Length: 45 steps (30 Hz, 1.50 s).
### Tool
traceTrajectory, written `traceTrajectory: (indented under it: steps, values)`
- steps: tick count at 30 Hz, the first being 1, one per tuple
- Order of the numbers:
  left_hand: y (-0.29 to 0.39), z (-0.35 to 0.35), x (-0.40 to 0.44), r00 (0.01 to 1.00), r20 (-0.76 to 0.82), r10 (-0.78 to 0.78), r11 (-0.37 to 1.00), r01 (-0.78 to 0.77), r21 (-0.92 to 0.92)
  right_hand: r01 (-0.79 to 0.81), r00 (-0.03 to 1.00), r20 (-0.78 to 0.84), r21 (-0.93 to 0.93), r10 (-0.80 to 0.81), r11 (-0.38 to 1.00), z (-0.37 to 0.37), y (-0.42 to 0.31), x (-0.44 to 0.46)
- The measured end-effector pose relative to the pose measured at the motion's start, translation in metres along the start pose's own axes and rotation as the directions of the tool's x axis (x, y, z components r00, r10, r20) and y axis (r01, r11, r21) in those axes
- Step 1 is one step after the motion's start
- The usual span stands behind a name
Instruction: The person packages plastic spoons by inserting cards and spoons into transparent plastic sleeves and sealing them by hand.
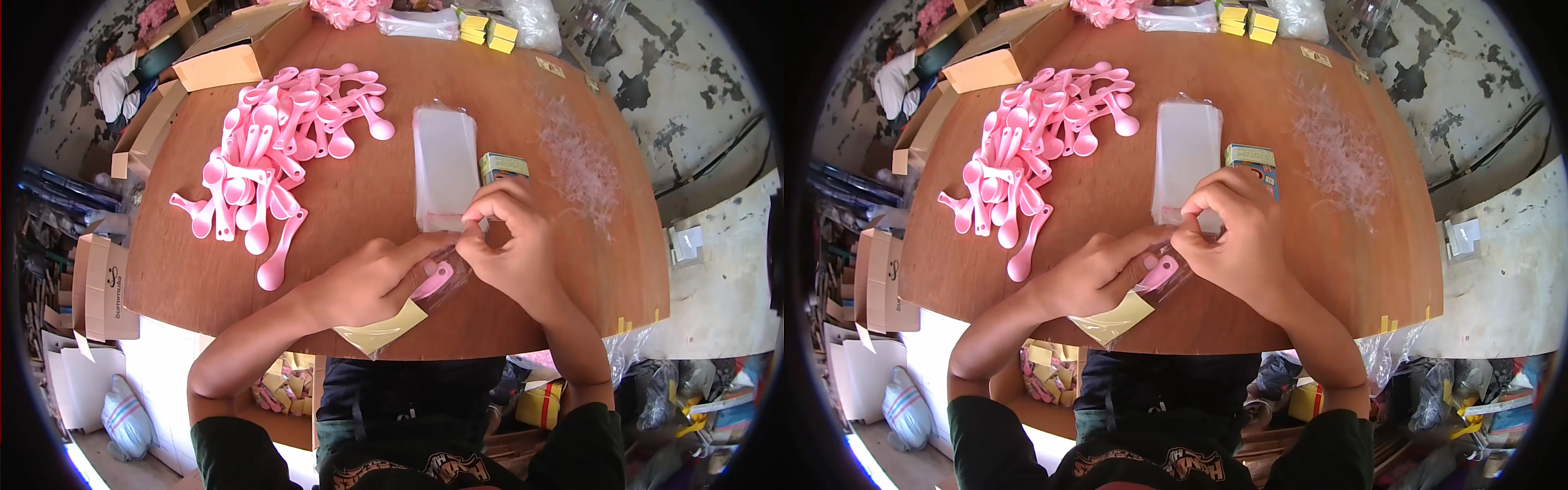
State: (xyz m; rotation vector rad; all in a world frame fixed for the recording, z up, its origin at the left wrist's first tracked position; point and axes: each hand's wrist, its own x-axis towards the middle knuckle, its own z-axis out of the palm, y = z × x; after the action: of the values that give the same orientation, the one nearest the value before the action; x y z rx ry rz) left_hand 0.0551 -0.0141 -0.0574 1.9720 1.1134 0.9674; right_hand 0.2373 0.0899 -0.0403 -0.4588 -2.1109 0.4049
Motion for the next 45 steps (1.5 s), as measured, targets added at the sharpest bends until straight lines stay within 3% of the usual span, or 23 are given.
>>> traceTrajectory:
  steps: [2,6,8,12,14,17,22,25,27,28,30,32,33,34,35,36,38,39,43,45]
  values:
    - [-0.002,0.001,0.001,0.993,-0.114,-0.034,0.998,0.028,-0.053,0.049,0.999,0.015,-0.011,-0.049,0.999,-0.004,-0.003,0.003]
    - [-0.003,0.001,0.0,0.985,-0.166,-0.047,0.997,0.036,-0.073,0.103,0.992,0.083,-0.1,-0.095,0.99,-0.005,-0.019,0.006]
    - [-0.005,0.004,0.0,0.983,-0.183,-0.01,1.0,0.012,0.006,0.163,0.984,0.09,-0.13,-0.153,0.978,-0.002,-0.017,0.006]
    - [-0.001,0.001,-0.002,0.991,-0.113,-0.078,0.986,0.094,0.14,0.195,0.977,0.131,-0.216,-0.169,0.957,0.002,-0.02,0.0]
    - [-0.005,0.001,-0.003,0.996,-0.094,-0.008,0.953,0.036,0.3,0.226,0.966,0.189,-0.269,-0.179,0.936,0.004,-0.021,-0.003]
    - [-0.009,-0.002,-0.004,0.998,-0.058,0.036,0.919,-0.01,0.394,0.222,0.961,0.225,-0.264,-0.164,0.939,0.005,-0.019,-0.005]
    - [-0.01,-0.003,-0.004,0.997,-0.018,0.08,0.914,-0.066,0.4,0.21,0.959,0.236,-0.233,-0.154,0.95,0.003,-0.017,-0.003]
    - [-0.009,-0.002,-0.003,0.997,0.001,0.081,0.928,-0.076,0.364,0.151,0.974,0.192,-0.173,-0.117,0.973,0.004,-0.014,-0.004]
    - [-0.008,-0.002,-0.003,0.997,-0.011,0.073,0.94,-0.065,0.334,0.007,0.992,0.126,0.007,-0.008,1.0,0.002,-0.012,-0.002]
    - [-0.006,-0.003,-0.002,0.996,-0.027,0.08,0.954,-0.068,0.292,0.008,0.992,0.126,0.007,-0.009,1.0,0.002,-0.011,-0.002]
    - [-0.006,-0.004,-0.002,0.995,-0.044,0.086,0.965,-0.073,0.25,-0.163,0.982,0.128,0.23,0.136,0.959,0.0,-0.008,-0.002]
    - [-0.008,-0.005,-0.004,0.997,-0.051,0.065,0.987,-0.057,0.15,-0.219,0.965,0.197,0.254,0.171,0.942,-0.006,-0.005,-0.002]
    - [-0.008,-0.004,-0.005,0.996,-0.052,0.066,0.987,-0.058,0.151,-0.278,0.96,0.15,0.459,0.234,0.844,-0.007,-0.005,0.001]
    - [-0.008,-0.002,-0.005,0.979,-0.172,0.108,0.993,-0.1,0.056,-0.306,0.945,0.117,0.641,0.305,0.703,-0.009,-0.005,0.003]
    - [-0.008,0.0,-0.004,0.946,-0.292,0.139,0.987,-0.156,-0.036,-0.258,0.964,0.116,0.632,0.24,0.731,-0.018,0.004,0.003]
    - [-0.006,-0.001,-0.005,0.945,-0.293,0.145,0.986,-0.163,-0.039,-0.257,0.964,0.115,0.626,0.24,0.736,-0.028,0.008,0.007]
    - [-0.002,-0.004,-0.007,0.914,-0.405,-0.001,0.98,-0.08,-0.184,-0.215,0.969,0.128,0.855,0.209,0.473,-0.051,0.009,0.021]
    - [-0.001,-0.005,-0.007,0.908,-0.415,-0.058,0.955,-0.071,-0.289,-0.182,0.981,0.129,0.866,0.142,0.467,-0.064,0.011,0.029]
    - [0.002,-0.009,-0.006,0.873,-0.474,-0.11,0.933,-0.074,-0.353,-0.187,0.978,0.208,0.904,-0.014,0.384,-0.126,0.046,0.059]
    - [-0.002,-0.014,-0.006,0.881,-0.461,-0.107,0.942,-0.058,-0.33,-0.337,0.88,0.377,0.924,-0.288,0.18,-0.146,0.113,0.063]
